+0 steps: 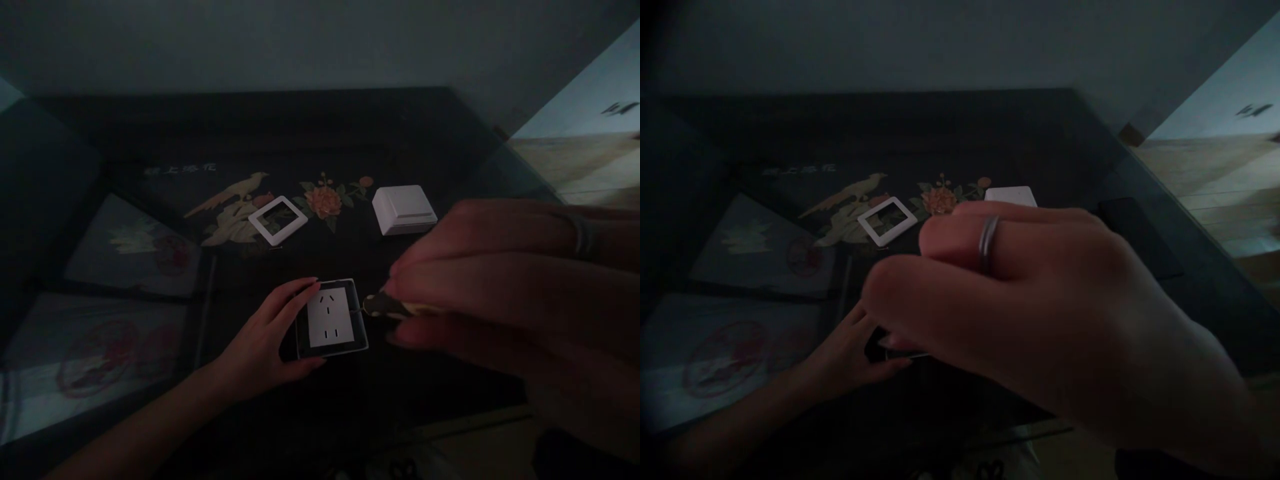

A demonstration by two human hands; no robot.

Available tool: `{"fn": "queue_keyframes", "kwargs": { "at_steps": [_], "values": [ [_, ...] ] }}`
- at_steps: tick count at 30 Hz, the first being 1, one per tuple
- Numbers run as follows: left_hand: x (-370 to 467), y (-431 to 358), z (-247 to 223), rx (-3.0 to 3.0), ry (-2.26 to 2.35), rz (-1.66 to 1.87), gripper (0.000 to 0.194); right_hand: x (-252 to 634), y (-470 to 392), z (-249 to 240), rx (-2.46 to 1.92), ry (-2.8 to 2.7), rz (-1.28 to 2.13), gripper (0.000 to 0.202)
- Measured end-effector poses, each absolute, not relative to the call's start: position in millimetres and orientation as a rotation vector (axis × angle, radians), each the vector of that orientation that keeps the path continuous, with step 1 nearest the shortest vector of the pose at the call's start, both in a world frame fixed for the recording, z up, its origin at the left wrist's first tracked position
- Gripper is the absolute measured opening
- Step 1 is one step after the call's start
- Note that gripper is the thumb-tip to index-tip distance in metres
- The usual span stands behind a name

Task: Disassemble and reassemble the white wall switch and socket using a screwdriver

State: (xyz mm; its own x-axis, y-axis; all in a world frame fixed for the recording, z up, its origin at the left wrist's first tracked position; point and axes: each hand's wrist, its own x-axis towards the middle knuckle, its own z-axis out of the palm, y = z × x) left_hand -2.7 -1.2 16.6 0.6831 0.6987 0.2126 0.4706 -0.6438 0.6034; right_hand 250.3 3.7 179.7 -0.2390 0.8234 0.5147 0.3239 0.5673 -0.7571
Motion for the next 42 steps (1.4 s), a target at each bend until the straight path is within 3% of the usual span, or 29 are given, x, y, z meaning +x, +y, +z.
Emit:
{"fn": "queue_keyframes", "kwargs": {
  "at_steps": [5, 10, 18, 25, 27, 30, 34, 38, 42],
  "values": [
    [-3, -1, 17, 2.385, 0.912, 0.542, 0.092, 249, 6, 181, -1.016, -1.973, 0.32, 0.024],
    [-2, -1, 17, 2.355, 0.937, 0.534, 0.091, 265, -1, 172, -0.9, -2.148, 0.394, 0.032],
    [-2, 0, 18, 2.387, 0.904, 0.539, 0.09, 241, 5, 180, -1.011, -1.957, 0.482, 0.019],
    [-2, -1, 19, 2.389, 0.914, 0.563, 0.096, 258, 2, 183, -0.848, -2.139, 0.518, 0.039],
    [-2, -2, 19, 2.394, 0.903, 0.585, 0.098, 258, 0, 183, -0.794, -2.23, 0.441, 0.032],
    [-1, -1, 20, 2.384, 0.907, 0.574, 0.094, 252, -4, 178, -0.903, -2.223, 0.157, 0.005],
    [-1, -1, 20, 2.367, 0.917, 0.54, 0.088, 254, -10, 172, -1.111, -2.36, -0.148, 0.021],
    [-3, -2, 17, 2.388, 0.924, 0.569, 0.092, 267, -15, 172, -1.054, -2.597, 0.037, 0.039],
    [-3, -1, 17, 2.364, 0.915, 0.566, 0.089, 267, -18, 173, -1.073, -2.488, 0.086, 0.028]
  ]
}}
